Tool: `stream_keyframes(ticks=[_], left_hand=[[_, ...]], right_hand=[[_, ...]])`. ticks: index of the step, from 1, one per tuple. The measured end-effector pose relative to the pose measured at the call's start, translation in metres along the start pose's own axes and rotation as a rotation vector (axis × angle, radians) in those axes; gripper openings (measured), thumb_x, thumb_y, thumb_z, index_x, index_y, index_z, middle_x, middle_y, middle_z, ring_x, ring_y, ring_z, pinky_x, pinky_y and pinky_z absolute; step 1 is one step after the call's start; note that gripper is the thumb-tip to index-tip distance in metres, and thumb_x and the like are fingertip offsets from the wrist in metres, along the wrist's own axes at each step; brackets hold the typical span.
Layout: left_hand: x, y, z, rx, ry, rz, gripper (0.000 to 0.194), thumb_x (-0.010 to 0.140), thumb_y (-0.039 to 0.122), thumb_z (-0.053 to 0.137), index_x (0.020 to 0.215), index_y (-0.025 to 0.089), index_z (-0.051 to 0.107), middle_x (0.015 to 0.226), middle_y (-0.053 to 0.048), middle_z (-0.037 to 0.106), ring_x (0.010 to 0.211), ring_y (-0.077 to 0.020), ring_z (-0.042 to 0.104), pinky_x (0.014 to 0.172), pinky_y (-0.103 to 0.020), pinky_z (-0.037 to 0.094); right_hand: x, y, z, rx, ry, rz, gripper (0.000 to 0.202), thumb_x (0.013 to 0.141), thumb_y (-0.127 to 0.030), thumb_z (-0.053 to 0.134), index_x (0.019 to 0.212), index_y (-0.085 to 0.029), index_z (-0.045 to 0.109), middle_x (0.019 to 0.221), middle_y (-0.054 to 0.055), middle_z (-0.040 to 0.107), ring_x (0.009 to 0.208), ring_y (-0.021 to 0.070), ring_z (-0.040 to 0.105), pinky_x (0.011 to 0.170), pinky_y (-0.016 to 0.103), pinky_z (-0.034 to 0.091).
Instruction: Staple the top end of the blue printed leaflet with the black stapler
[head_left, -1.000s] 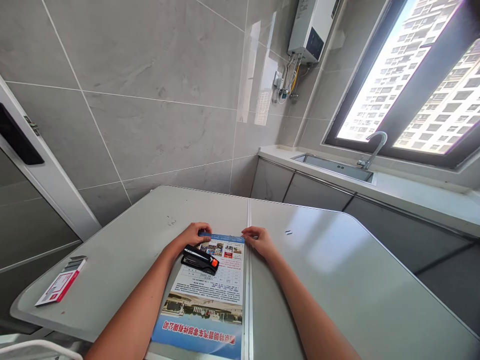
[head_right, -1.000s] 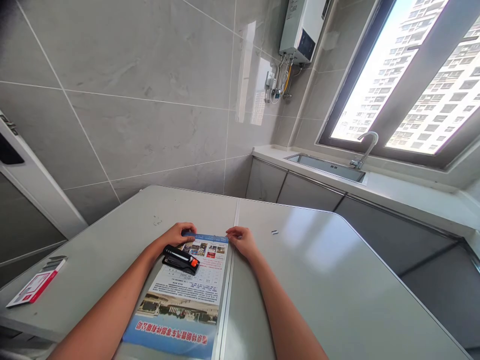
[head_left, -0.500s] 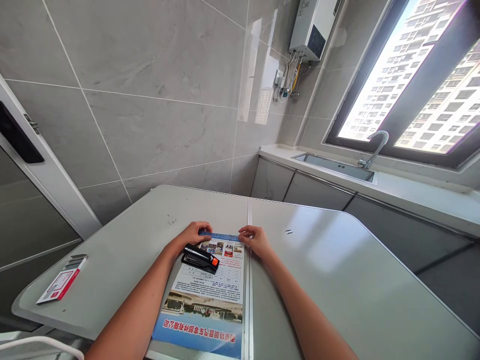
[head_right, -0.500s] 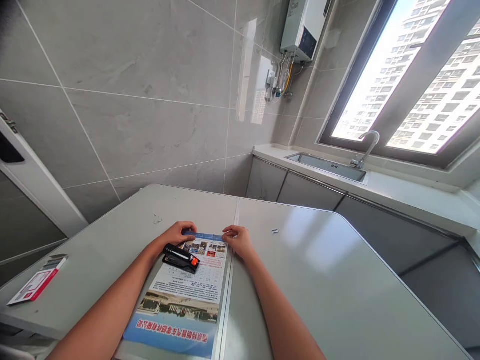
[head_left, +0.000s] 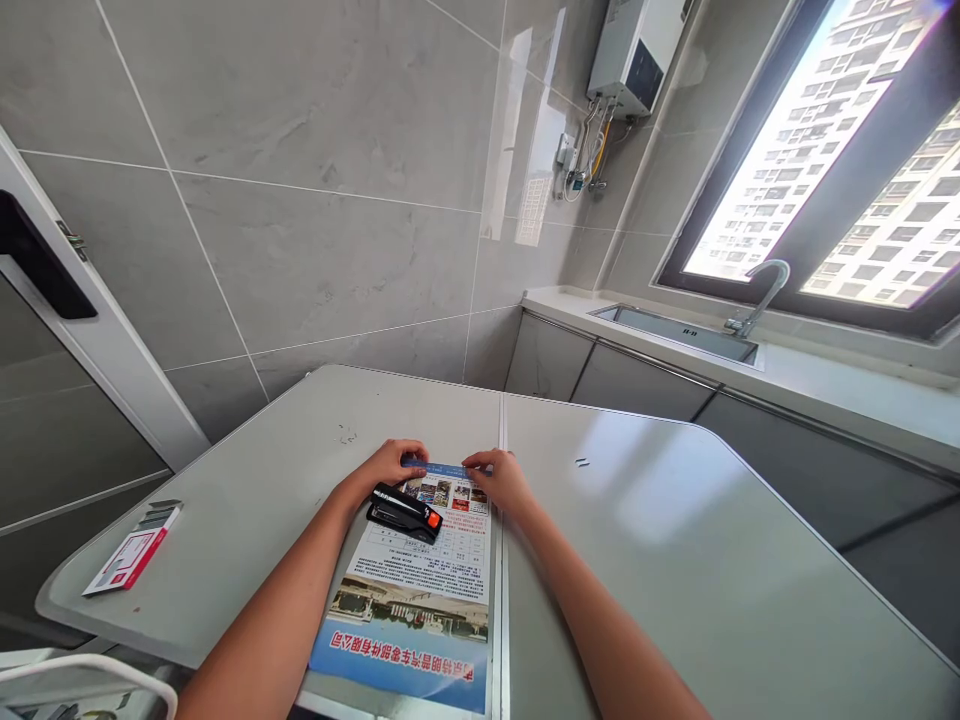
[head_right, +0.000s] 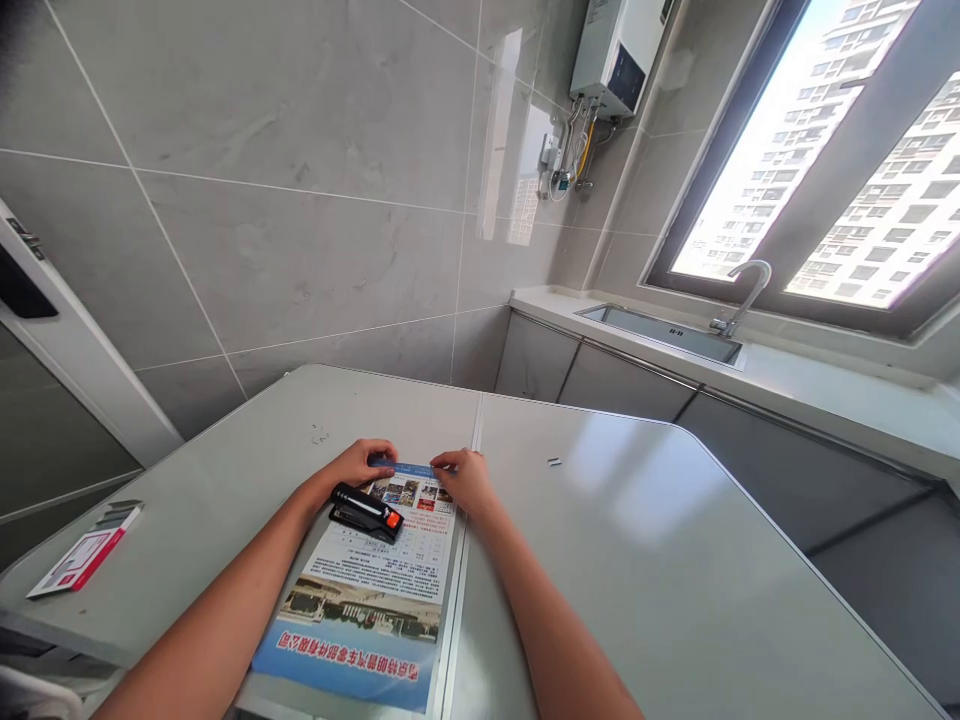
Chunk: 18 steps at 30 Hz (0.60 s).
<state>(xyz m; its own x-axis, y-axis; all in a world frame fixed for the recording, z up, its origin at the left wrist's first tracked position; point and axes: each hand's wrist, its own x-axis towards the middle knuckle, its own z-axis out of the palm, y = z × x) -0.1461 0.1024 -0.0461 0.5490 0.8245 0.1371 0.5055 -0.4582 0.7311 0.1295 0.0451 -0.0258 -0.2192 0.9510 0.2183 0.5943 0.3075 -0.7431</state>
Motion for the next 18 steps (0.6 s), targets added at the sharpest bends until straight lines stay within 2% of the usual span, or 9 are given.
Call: stream_keyframes(ticks=[4, 7, 10, 15, 18], left_hand=[[-0.001, 0.003, -0.001, 0.012, 0.002, 0.002, 0.025, 0.077, 0.038, 0.072, 0.090, 0.016, 0.074, 0.086, -0.002, 0.072, 0.077, -0.0165, 0.060, 0.073, -0.026, 0.045], [-0.001, 0.003, -0.001, 0.019, 0.005, 0.003, 0.025, 0.078, 0.038, 0.072, 0.090, 0.016, 0.074, 0.086, -0.002, 0.072, 0.077, -0.0167, 0.060, 0.073, -0.026, 0.045], [-0.001, 0.002, 0.000, 0.024, 0.006, 0.002, 0.025, 0.078, 0.038, 0.072, 0.091, 0.017, 0.074, 0.087, -0.002, 0.073, 0.078, -0.0170, 0.061, 0.074, -0.027, 0.045], [-0.001, 0.001, -0.001, 0.046, 0.006, 0.014, 0.025, 0.079, 0.037, 0.073, 0.094, 0.017, 0.075, 0.091, -0.004, 0.074, 0.082, -0.0185, 0.063, 0.078, -0.029, 0.046], [-0.001, 0.001, -0.002, 0.061, 0.013, 0.039, 0.025, 0.080, 0.037, 0.073, 0.096, 0.018, 0.076, 0.096, -0.004, 0.073, 0.087, -0.0194, 0.063, 0.082, -0.029, 0.047]], right_hand=[[-0.002, -0.007, 0.006, -0.125, -0.027, -0.060, 0.028, 0.082, -0.013, 0.062, 0.096, -0.028, 0.082, 0.096, 0.004, 0.081, 0.105, 0.0268, 0.066, 0.102, 0.042, 0.039], [-0.001, -0.008, 0.007, -0.160, -0.024, -0.087, 0.033, 0.082, -0.011, 0.061, 0.102, -0.030, 0.081, 0.103, 0.003, 0.080, 0.105, 0.0251, 0.065, 0.100, 0.040, 0.040], [0.001, 0.000, 0.001, -0.168, 0.046, -0.070, 0.035, 0.084, -0.014, 0.059, 0.110, -0.028, 0.078, 0.110, 0.002, 0.079, 0.101, 0.0229, 0.066, 0.098, 0.038, 0.044], [0.002, 0.034, -0.034, -0.217, 0.278, 0.031, 0.028, 0.093, -0.030, 0.049, 0.100, -0.024, 0.076, 0.099, 0.004, 0.078, 0.091, 0.0227, 0.065, 0.091, 0.036, 0.047], [-0.006, 0.064, -0.063, -0.292, 0.437, 0.131, 0.031, 0.092, -0.028, 0.045, 0.097, -0.021, 0.075, 0.099, 0.009, 0.076, 0.096, 0.0268, 0.061, 0.092, 0.039, 0.044]])
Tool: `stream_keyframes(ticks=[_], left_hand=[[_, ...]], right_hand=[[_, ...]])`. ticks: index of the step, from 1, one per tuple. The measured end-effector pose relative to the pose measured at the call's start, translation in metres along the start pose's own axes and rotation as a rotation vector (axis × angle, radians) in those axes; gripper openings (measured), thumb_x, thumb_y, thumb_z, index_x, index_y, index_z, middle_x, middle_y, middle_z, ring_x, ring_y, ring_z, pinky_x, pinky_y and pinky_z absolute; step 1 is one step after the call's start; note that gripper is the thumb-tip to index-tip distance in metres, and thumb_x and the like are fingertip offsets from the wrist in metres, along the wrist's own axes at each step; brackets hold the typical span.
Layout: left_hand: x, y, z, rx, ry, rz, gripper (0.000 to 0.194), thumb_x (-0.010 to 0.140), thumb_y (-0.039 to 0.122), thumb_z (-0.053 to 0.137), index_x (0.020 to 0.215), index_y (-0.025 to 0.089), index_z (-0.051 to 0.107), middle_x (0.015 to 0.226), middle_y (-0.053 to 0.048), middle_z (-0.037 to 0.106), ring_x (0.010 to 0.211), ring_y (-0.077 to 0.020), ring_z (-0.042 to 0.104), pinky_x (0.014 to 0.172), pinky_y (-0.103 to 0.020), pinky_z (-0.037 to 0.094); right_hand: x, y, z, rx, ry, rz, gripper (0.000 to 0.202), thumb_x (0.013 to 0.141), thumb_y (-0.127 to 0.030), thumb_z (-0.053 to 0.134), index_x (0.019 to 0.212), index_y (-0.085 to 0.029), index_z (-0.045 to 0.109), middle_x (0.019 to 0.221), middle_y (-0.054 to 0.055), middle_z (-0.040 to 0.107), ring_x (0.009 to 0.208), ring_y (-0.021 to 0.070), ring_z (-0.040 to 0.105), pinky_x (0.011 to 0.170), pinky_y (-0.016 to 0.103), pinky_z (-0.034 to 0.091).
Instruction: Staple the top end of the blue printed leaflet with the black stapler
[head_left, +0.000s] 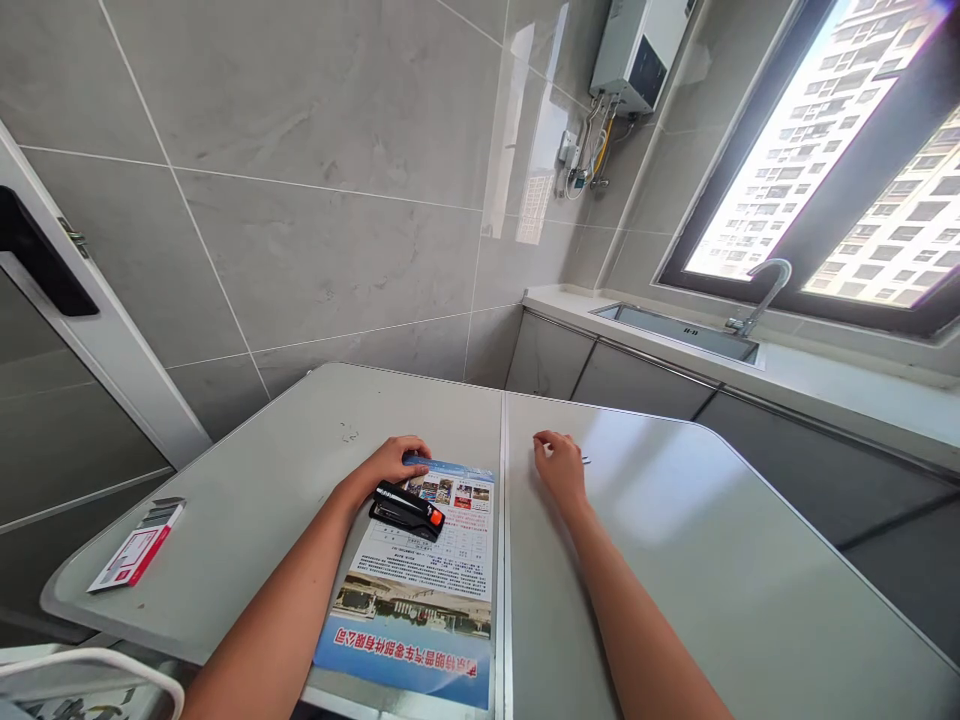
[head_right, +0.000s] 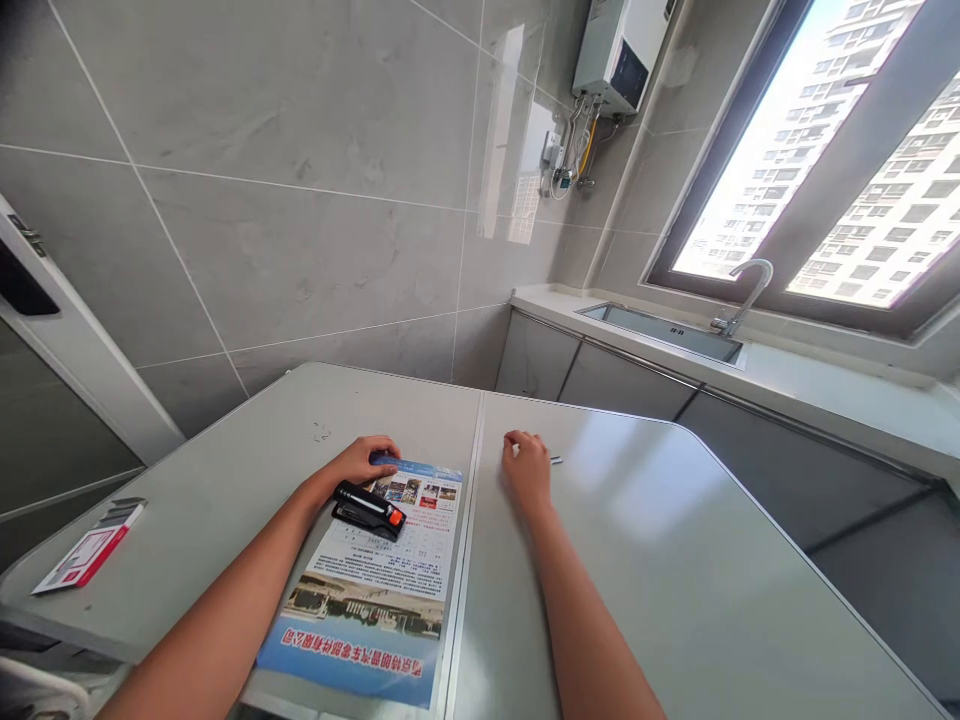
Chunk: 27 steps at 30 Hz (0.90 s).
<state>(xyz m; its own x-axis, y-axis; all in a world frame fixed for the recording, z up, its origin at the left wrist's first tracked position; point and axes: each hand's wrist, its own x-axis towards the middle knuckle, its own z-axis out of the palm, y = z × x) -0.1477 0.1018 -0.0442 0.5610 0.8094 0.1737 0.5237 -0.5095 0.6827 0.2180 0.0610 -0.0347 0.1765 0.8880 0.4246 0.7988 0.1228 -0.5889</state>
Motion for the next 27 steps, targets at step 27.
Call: stream_keyframes(ticks=[27], left_hand=[[0.001, -0.011, 0.004, -0.015, 0.045, 0.065, 0.026, 0.085, 0.041, 0.075, 0.102, 0.023, 0.082, 0.101, -0.006, 0.064, 0.097, -0.0202, 0.063, 0.090, -0.030, 0.048]], right_hand=[[-0.002, 0.043, 0.003, -0.139, -0.008, 0.069, 0.026, 0.086, -0.019, 0.049, 0.086, -0.020, 0.075, 0.092, 0.013, 0.073, 0.101, 0.0316, 0.057, 0.077, 0.038, 0.044]])
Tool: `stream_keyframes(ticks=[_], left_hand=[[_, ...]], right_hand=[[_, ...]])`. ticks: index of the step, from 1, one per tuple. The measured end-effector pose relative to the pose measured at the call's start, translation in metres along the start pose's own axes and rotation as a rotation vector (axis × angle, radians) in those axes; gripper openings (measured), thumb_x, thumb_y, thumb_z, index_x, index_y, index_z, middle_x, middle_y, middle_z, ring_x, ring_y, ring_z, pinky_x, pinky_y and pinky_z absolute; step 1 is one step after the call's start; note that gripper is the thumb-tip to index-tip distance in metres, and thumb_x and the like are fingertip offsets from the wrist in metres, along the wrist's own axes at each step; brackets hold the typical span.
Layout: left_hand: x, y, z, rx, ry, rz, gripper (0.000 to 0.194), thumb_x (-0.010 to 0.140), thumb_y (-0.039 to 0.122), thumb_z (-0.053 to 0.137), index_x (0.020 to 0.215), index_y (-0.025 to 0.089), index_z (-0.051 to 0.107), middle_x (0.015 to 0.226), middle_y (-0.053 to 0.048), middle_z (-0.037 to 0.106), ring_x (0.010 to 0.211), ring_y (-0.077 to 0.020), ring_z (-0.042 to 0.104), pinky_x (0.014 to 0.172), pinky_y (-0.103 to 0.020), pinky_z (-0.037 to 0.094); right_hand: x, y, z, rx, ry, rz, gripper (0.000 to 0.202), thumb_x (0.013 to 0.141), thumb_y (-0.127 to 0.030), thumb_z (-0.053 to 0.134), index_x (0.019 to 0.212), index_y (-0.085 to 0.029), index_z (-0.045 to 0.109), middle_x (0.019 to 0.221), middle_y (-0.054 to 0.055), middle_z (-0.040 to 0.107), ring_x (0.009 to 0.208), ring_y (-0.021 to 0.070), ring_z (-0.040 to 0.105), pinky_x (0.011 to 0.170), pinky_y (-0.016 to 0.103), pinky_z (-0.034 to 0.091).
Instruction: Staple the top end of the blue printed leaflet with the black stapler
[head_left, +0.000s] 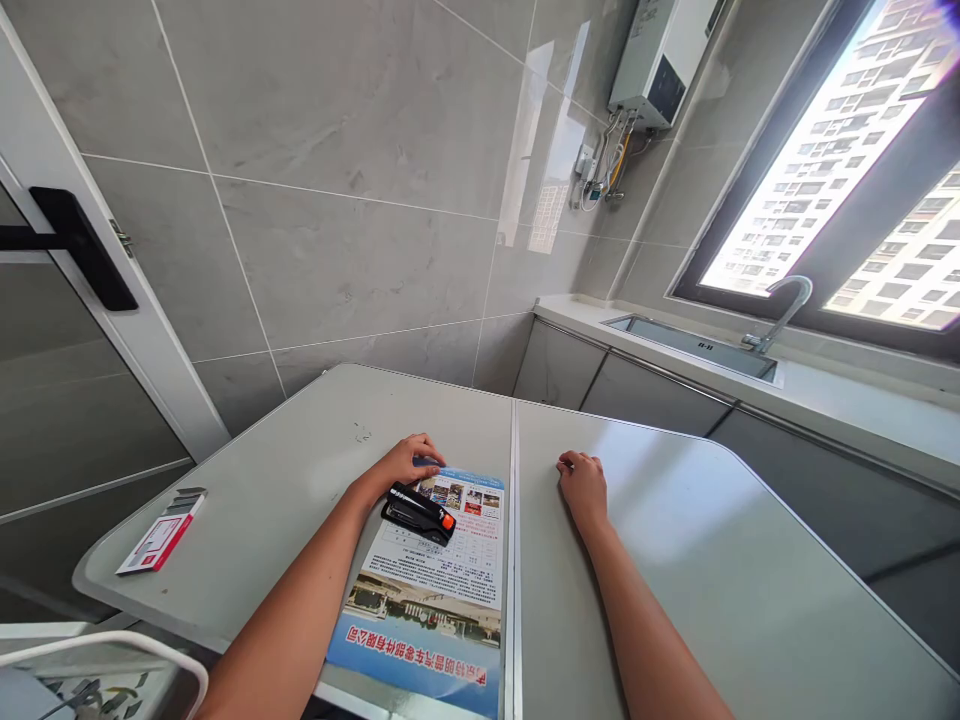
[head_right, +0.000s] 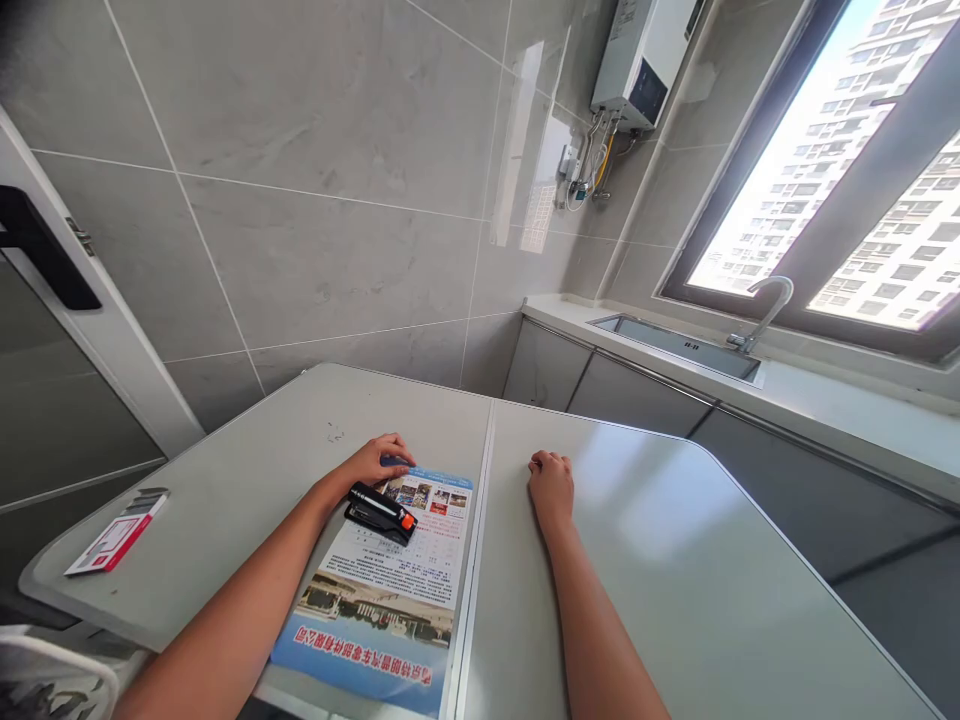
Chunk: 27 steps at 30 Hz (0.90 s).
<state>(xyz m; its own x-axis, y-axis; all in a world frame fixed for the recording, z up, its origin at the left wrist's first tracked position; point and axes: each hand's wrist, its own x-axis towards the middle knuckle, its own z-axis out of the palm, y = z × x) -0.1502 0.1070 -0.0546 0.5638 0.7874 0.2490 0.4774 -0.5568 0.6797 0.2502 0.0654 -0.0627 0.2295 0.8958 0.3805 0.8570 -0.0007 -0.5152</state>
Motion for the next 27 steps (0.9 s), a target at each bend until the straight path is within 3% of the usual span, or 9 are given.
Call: stream_keyframes(ticks=[3, 6, 11, 14, 18, 22, 27], left_hand=[[0.000, -0.002, 0.002, 0.012, 0.004, -0.010, 0.023, 0.085, 0.040, 0.075, 0.098, 0.023, 0.084, 0.098, -0.006, 0.064, 0.097, -0.0203, 0.063, 0.089, -0.030, 0.048], [0.000, -0.004, 0.003, 0.026, 0.006, -0.009, 0.022, 0.084, 0.038, 0.075, 0.098, 0.024, 0.084, 0.096, -0.006, 0.064, 0.095, -0.0202, 0.063, 0.089, -0.030, 0.048], [0.000, -0.003, 0.002, 0.030, 0.008, 0.004, 0.019, 0.083, 0.032, 0.074, 0.097, 0.024, 0.084, 0.097, -0.005, 0.066, 0.096, -0.0203, 0.063, 0.091, -0.030, 0.047], [0.000, -0.001, 0.001, 0.037, 0.008, 0.004, 0.015, 0.083, 0.029, 0.073, 0.092, 0.021, 0.081, 0.095, -0.006, 0.068, 0.095, -0.0204, 0.064, 0.089, -0.031, 0.048], [0.000, 0.003, 0.000, 0.055, 0.010, -0.009, 0.018, 0.081, 0.028, 0.072, 0.095, 0.018, 0.076, 0.095, -0.005, 0.068, 0.090, -0.0200, 0.062, 0.084, -0.031, 0.048], [0.000, 0.005, 0.000, 0.077, 0.006, -0.020, 0.019, 0.080, 0.027, 0.071, 0.097, 0.017, 0.074, 0.097, -0.006, 0.069, 0.091, -0.0206, 0.062, 0.085, -0.032, 0.048], [0.000, 0.007, 0.001, 0.111, -0.003, -0.019, 0.020, 0.083, 0.028, 0.070, 0.099, 0.018, 0.076, 0.099, -0.006, 0.070, 0.094, -0.0213, 0.063, 0.090, -0.032, 0.048]], right_hand=[[-0.003, -0.022, -0.001, 0.029, -0.022, -0.065, 0.027, 0.089, -0.019, 0.048, 0.092, -0.021, 0.075, 0.095, 0.012, 0.073, 0.099, 0.0300, 0.058, 0.080, 0.038, 0.044], [-0.007, -0.062, 0.009, 0.073, -0.085, -0.200, 0.025, 0.091, -0.020, 0.051, 0.099, -0.023, 0.074, 0.099, 0.009, 0.074, 0.101, 0.0281, 0.060, 0.086, 0.038, 0.045], [-0.004, -0.138, 0.049, 0.122, -0.251, -0.351, 0.025, 0.086, -0.017, 0.065, 0.108, -0.026, 0.074, 0.093, 0.003, 0.077, 0.095, 0.0226, 0.066, 0.084, 0.032, 0.046], [0.007, -0.165, 0.069, 0.117, -0.312, -0.373, 0.024, 0.084, -0.016, 0.070, 0.105, -0.025, 0.075, 0.092, 0.003, 0.078, 0.094, 0.0222, 0.068, 0.084, 0.031, 0.045], [0.018, -0.175, 0.079, 0.094, -0.375, -0.400, 0.019, 0.081, -0.017, 0.074, 0.099, -0.024, 0.076, 0.093, 0.003, 0.078, 0.089, 0.0209, 0.068, 0.082, 0.029, 0.044], [0.018, -0.171, 0.074, 0.059, -0.390, -0.433, 0.015, 0.084, -0.021, 0.072, 0.098, -0.024, 0.075, 0.099, 0.004, 0.077, 0.093, 0.0198, 0.067, 0.080, 0.027, 0.042], [0.009, -0.134, 0.044, -0.056, -0.318, -0.357, 0.015, 0.089, -0.016, 0.056, 0.084, -0.020, 0.070, 0.091, 0.008, 0.071, 0.087, 0.0199, 0.062, 0.071, 0.028, 0.036]])
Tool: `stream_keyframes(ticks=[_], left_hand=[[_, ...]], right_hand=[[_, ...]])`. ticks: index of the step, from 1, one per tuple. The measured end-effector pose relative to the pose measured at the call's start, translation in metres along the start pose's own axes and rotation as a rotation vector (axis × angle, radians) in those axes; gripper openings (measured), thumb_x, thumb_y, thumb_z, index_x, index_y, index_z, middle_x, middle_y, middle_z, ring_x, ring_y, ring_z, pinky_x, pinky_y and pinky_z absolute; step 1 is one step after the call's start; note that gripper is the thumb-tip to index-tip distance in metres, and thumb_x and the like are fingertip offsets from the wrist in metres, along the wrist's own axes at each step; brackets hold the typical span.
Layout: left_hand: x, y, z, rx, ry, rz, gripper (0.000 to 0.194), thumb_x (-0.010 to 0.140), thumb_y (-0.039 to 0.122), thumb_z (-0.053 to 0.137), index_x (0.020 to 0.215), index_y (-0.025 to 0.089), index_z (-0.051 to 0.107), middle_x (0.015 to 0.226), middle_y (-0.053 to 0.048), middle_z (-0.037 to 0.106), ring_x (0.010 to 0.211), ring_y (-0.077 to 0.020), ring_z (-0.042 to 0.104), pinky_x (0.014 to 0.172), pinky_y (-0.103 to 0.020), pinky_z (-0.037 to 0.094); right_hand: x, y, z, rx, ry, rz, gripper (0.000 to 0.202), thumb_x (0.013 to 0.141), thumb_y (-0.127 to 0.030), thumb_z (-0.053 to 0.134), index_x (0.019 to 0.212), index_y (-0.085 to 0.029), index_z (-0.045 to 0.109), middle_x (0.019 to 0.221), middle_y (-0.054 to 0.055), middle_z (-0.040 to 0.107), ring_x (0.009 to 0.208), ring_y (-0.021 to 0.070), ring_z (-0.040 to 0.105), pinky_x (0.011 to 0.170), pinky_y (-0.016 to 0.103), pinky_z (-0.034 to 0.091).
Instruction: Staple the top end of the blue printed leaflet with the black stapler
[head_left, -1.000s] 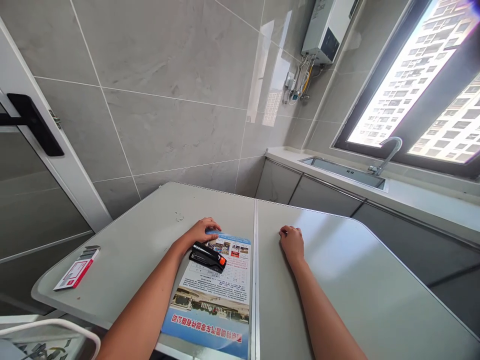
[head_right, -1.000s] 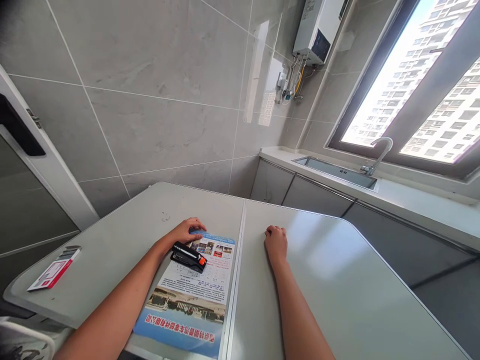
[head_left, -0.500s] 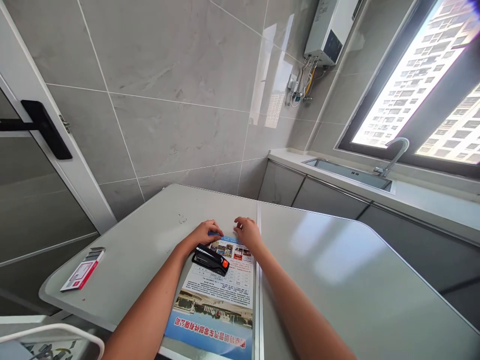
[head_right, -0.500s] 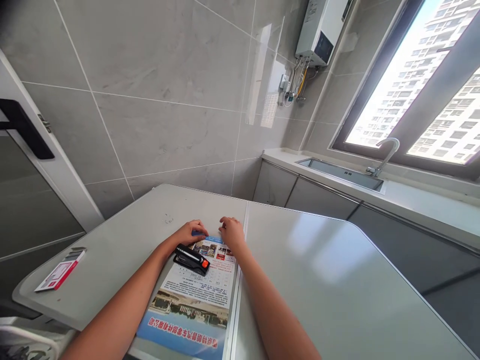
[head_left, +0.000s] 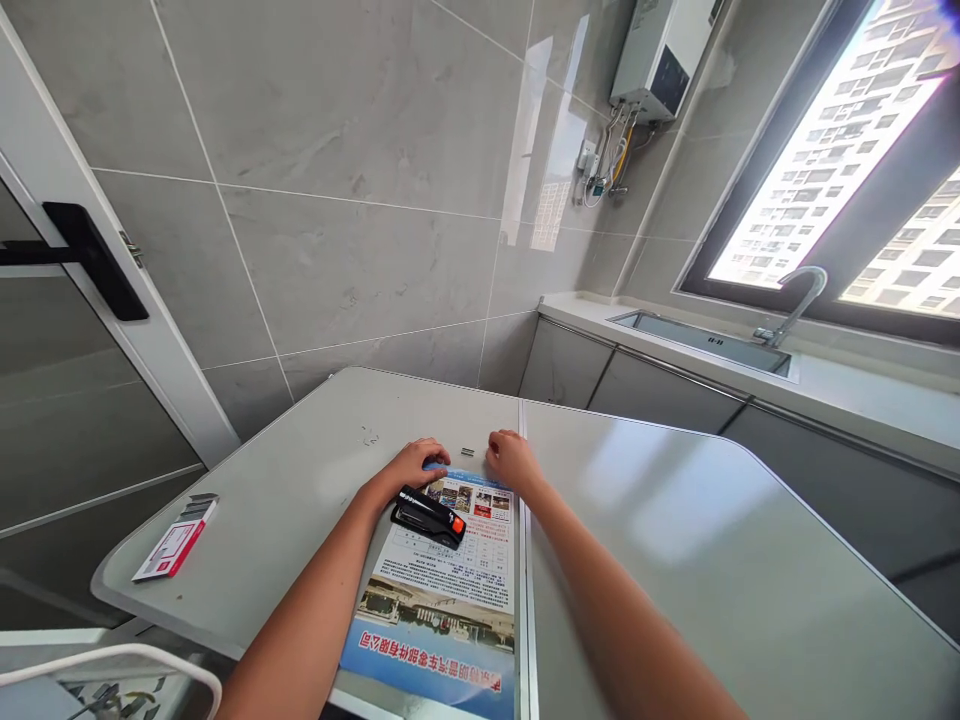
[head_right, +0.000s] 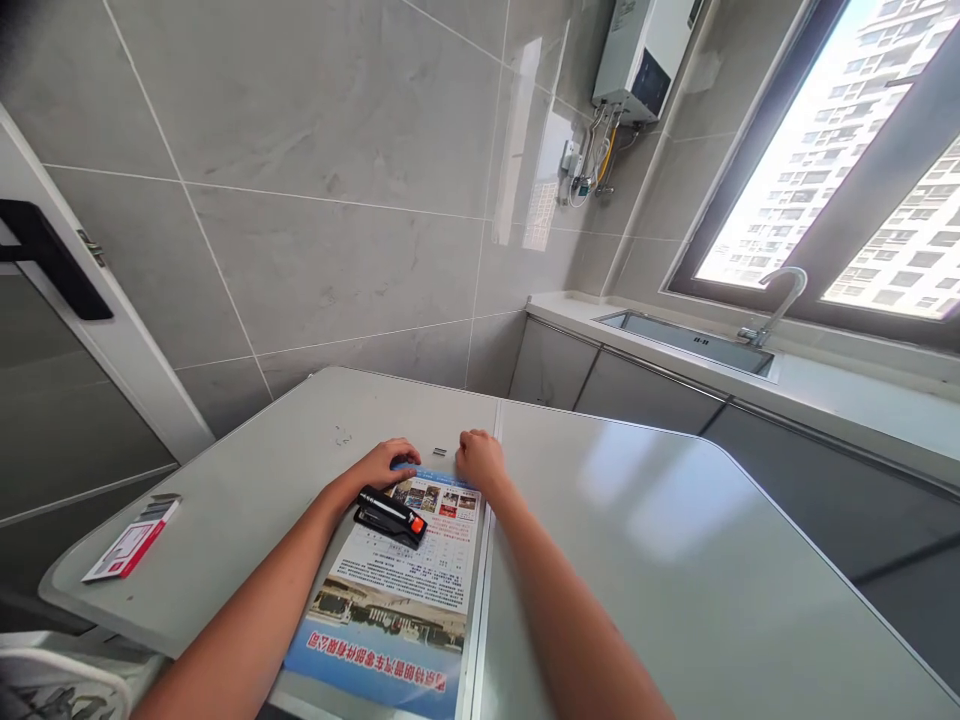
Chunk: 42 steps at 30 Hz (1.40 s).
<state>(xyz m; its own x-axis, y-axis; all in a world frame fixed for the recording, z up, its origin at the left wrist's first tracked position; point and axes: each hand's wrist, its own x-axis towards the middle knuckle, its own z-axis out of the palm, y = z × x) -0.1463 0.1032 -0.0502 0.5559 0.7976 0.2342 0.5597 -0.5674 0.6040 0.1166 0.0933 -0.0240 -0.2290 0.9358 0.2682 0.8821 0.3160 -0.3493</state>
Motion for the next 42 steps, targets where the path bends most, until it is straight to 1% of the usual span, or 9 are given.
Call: stream_keyframes(ticks=[6, 11, 14, 17, 28, 31, 35, 38, 42], left_hand=[[0.000, 0.003, 0.001, 0.027, 0.010, -0.007, 0.017, 0.087, 0.028, 0.066, 0.097, 0.020, 0.076, 0.097, -0.005, 0.071, 0.094, -0.0204, 0.064, 0.087, -0.030, 0.048], [0.000, 0.003, 0.002, 0.058, 0.014, -0.020, 0.014, 0.086, 0.029, 0.067, 0.093, 0.020, 0.074, 0.095, -0.004, 0.070, 0.092, -0.0204, 0.063, 0.084, -0.030, 0.047], [-0.001, 0.005, 0.001, 0.087, 0.012, -0.026, 0.012, 0.087, 0.030, 0.067, 0.092, 0.021, 0.073, 0.093, -0.004, 0.069, 0.092, -0.0207, 0.062, 0.085, -0.031, 0.045], [-0.002, 0.011, 0.000, 0.125, 0.008, -0.024, 0.012, 0.090, 0.031, 0.065, 0.092, 0.021, 0.071, 0.094, -0.003, 0.068, 0.093, -0.0216, 0.060, 0.086, -0.033, 0.043], [0.003, 0.010, 0.007, 0.319, -0.089, 0.044, 0.027, 0.104, 0.044, 0.049, 0.101, 0.023, 0.065, 0.102, -0.004, 0.067, 0.099, -0.0236, 0.057, 0.087, -0.037, 0.038], [0.004, 0.006, 0.009, 0.326, -0.077, 0.038, 0.033, 0.106, 0.046, 0.042, 0.101, 0.022, 0.063, 0.101, -0.004, 0.067, 0.097, -0.0232, 0.057, 0.085, -0.036, 0.037], [0.003, 0.004, 0.008, 0.287, -0.058, 0.044, 0.039, 0.108, 0.050, 0.036, 0.099, 0.023, 0.061, 0.098, -0.003, 0.065, 0.095, -0.0226, 0.056, 0.084, -0.036, 0.037], [0.003, 0.003, 0.007, 0.251, -0.046, 0.031, 0.041, 0.108, 0.050, 0.032, 0.096, 0.022, 0.060, 0.098, -0.003, 0.065, 0.093, -0.0222, 0.056, 0.084, -0.036, 0.037], [0.004, 0.001, 0.006, 0.238, -0.025, 0.032, 0.043, 0.108, 0.051, 0.030, 0.095, 0.022, 0.058, 0.095, -0.003, 0.064, 0.091, -0.0223, 0.055, 0.082, -0.036, 0.037]], right_hand=[[-0.071, 0.092, -0.042, -0.125, 0.037, 0.215, 0.023, 0.095, -0.023, 0.045, 0.076, -0.020, 0.058, 0.078, 0.004, 0.061, 0.068, 0.0158, 0.051, 0.061, 0.028, 0.028], [-0.116, 0.175, -0.067, -0.140, 0.060, 0.287, 0.023, 0.095, -0.032, 0.043, 0.077, -0.021, 0.053, 0.082, 0.004, 0.060, 0.072, 0.0179, 0.053, 0.065, 0.028, 0.032], [-0.132, 0.203, -0.071, -0.020, 0.025, 0.218, 0.027, 0.094, -0.039, 0.043, 0.075, -0.022, 0.051, 0.080, 0.004, 0.058, 0.071, 0.0186, 0.054, 0.069, 0.030, 0.039], [-0.137, 0.208, -0.070, 0.021, 0.080, 0.188, 0.028, 0.093, -0.041, 0.043, 0.074, -0.023, 0.050, 0.078, 0.004, 0.059, 0.072, 0.0201, 0.056, 0.070, 0.031, 0.041], [-0.125, 0.184, -0.073, 0.120, 0.130, 0.228, 0.029, 0.090, -0.044, 0.047, 0.073, -0.023, 0.056, 0.078, 0.006, 0.064, 0.073, 0.0218, 0.058, 0.070, 0.032, 0.042], [-0.119, 0.145, -0.067, 0.242, 0.095, 0.159, 0.033, 0.093, -0.045, 0.047, 0.076, -0.022, 0.062, 0.078, 0.004, 0.065, 0.072, 0.0204, 0.058, 0.070, 0.031, 0.041], [-0.123, 0.064, -0.043, 0.488, 0.008, 0.110, 0.035, 0.097, -0.042, 0.045, 0.076, -0.020, 0.061, 0.072, 0.001, 0.062, 0.069, 0.0172, 0.054, 0.066, 0.027, 0.039], [-0.134, 0.012, -0.023, 0.535, -0.037, 0.057, 0.015, 0.090, -0.035, 0.058, 0.084, -0.021, 0.058, 0.079, -0.001, 0.064, 0.074, 0.0159, 0.055, 0.067, 0.025, 0.038], [-0.143, -0.016, -0.012, 0.613, -0.085, 0.067, 0.014, 0.081, -0.019, 0.061, 0.091, -0.023, 0.051, 0.071, -0.007, 0.057, 0.062, 0.0113, 0.046, 0.059, 0.022, 0.032]])
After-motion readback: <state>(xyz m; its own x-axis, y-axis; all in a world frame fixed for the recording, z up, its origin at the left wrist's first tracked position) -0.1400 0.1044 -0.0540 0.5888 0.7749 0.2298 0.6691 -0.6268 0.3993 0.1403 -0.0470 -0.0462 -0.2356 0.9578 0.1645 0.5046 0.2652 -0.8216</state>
